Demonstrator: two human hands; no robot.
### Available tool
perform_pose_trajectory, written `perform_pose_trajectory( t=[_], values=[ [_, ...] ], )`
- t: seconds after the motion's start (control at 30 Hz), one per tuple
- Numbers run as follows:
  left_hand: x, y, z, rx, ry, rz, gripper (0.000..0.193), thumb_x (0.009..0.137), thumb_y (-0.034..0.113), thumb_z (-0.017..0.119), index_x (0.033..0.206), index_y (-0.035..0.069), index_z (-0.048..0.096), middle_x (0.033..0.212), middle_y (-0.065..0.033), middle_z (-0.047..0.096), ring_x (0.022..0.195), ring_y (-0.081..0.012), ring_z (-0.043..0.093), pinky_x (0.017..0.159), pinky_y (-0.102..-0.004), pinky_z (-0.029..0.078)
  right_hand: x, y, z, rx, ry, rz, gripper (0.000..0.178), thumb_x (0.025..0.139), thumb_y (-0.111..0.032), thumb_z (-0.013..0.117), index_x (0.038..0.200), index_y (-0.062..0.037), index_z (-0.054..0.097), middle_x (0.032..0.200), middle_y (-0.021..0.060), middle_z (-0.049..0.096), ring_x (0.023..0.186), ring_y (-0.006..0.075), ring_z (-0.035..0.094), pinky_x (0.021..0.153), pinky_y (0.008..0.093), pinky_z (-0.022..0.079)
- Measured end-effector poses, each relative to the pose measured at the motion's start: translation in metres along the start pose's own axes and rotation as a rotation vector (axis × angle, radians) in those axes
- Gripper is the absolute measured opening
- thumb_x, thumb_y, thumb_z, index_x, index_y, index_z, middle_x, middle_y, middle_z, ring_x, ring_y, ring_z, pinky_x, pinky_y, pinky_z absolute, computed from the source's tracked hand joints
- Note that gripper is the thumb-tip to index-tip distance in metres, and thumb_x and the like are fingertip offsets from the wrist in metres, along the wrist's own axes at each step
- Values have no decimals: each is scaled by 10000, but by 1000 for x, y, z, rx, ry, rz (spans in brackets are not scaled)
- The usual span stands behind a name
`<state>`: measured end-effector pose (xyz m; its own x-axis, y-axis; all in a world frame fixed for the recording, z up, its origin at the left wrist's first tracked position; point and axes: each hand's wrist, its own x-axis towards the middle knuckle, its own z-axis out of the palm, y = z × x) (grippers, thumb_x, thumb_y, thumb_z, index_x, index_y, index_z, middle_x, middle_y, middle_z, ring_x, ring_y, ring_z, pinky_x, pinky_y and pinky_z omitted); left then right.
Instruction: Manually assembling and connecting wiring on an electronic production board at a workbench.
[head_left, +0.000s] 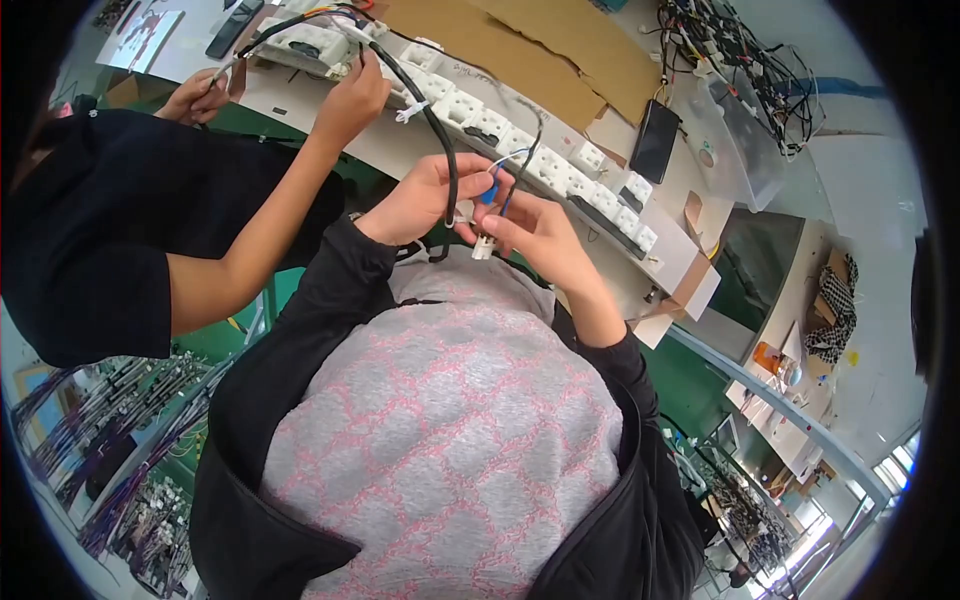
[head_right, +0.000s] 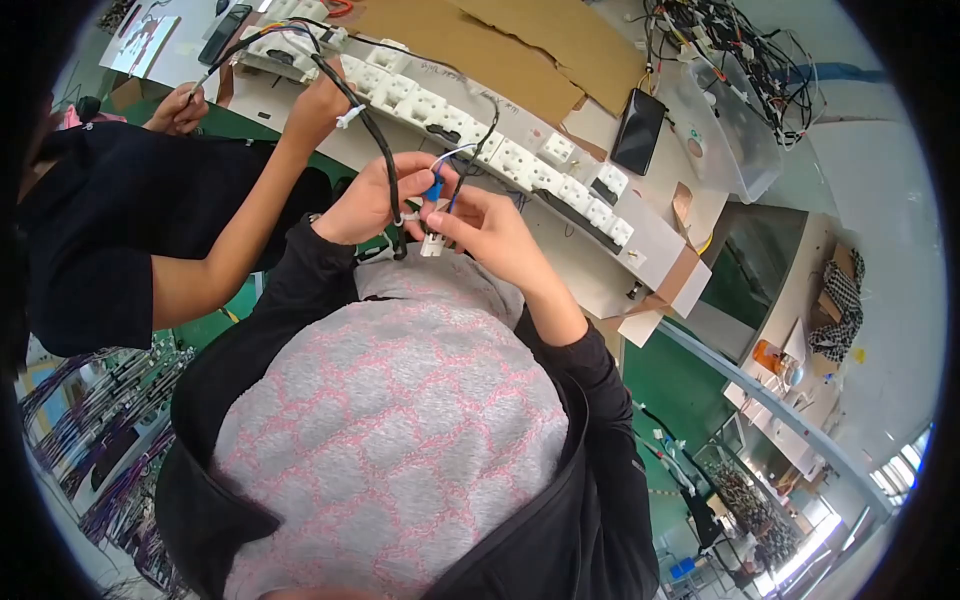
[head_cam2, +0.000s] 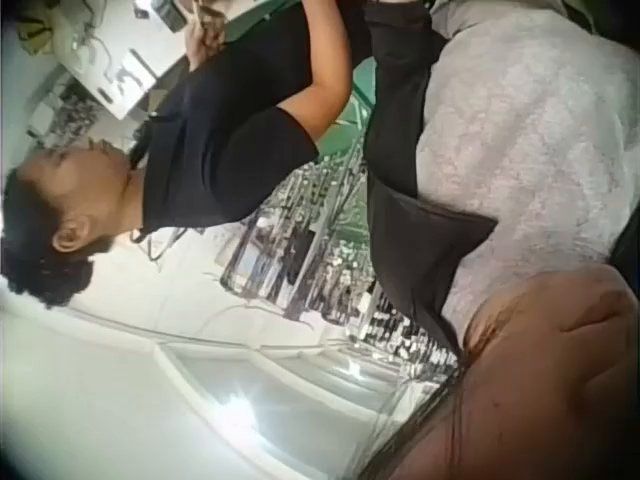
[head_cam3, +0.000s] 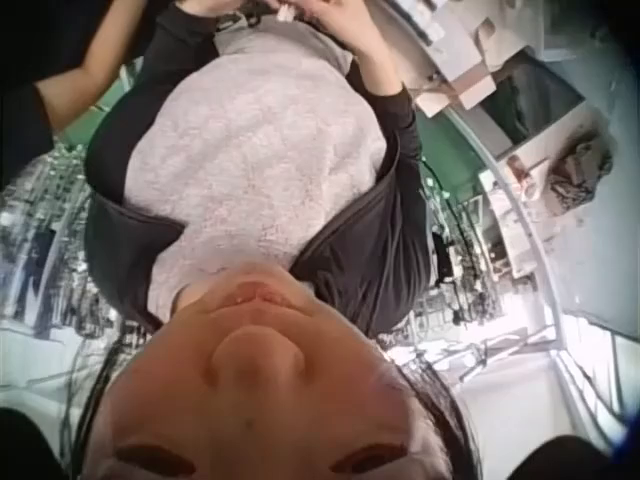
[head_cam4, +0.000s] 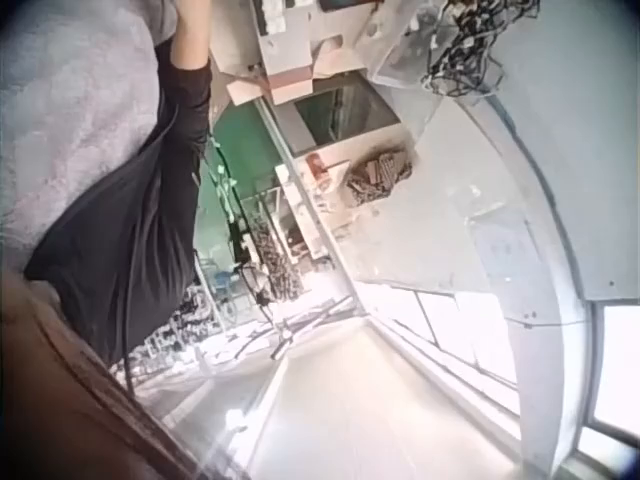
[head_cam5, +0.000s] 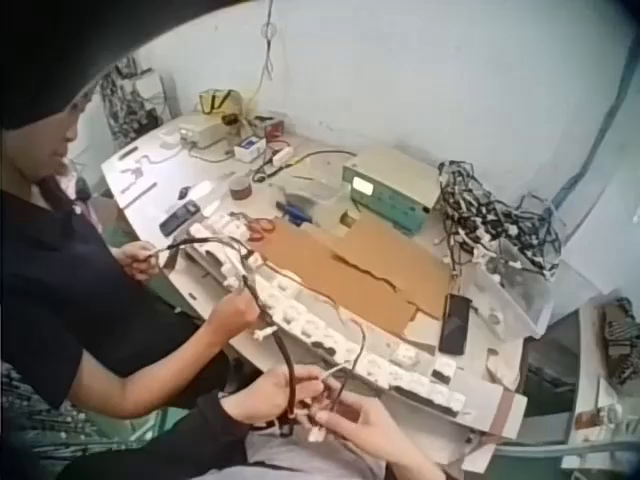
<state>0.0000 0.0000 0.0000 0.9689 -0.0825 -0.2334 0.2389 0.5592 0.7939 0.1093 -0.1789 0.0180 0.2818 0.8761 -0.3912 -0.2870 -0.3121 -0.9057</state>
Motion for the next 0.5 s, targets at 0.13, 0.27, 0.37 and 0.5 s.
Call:
perform_pose_trajectory(
  t=[0.13,0.27,0.37,0.5],
  values=[
    [2,12,-5,261,167,95,271,928,218,673,1124,32,653,968,-5,593,851,-97,597,615,-263,571,6,-3,1,-2,99,-1,361,887,-134,699,1198,38,637,880,31,689,697,90,613,671,237,518],
    [20,12,-55,996,262,610,182,840,95,721,1021,102,713,934,-11,597,858,-167,610,702,-309,522,27,7,2,-100,29,-129,232,874,-98,695,1062,36,681,874,39,701,728,107,639,692,259,529],
    [31,10,-87,1505,379,805,241,760,71,728,960,205,739,946,-32,608,874,-238,618,719,-339,521,58,27,15,-368,53,-300,125,862,-76,691,915,37,679,871,77,706,725,145,663,694,274,531],
    [41,12,-102,1593,617,963,191,739,112,733,917,180,742,919,-40,626,892,-239,623,738,-360,512,104,35,25,-566,414,-489,117,826,-84,694,887,3,643,802,107,675,664,193,671,631,301,537]
  ],
)
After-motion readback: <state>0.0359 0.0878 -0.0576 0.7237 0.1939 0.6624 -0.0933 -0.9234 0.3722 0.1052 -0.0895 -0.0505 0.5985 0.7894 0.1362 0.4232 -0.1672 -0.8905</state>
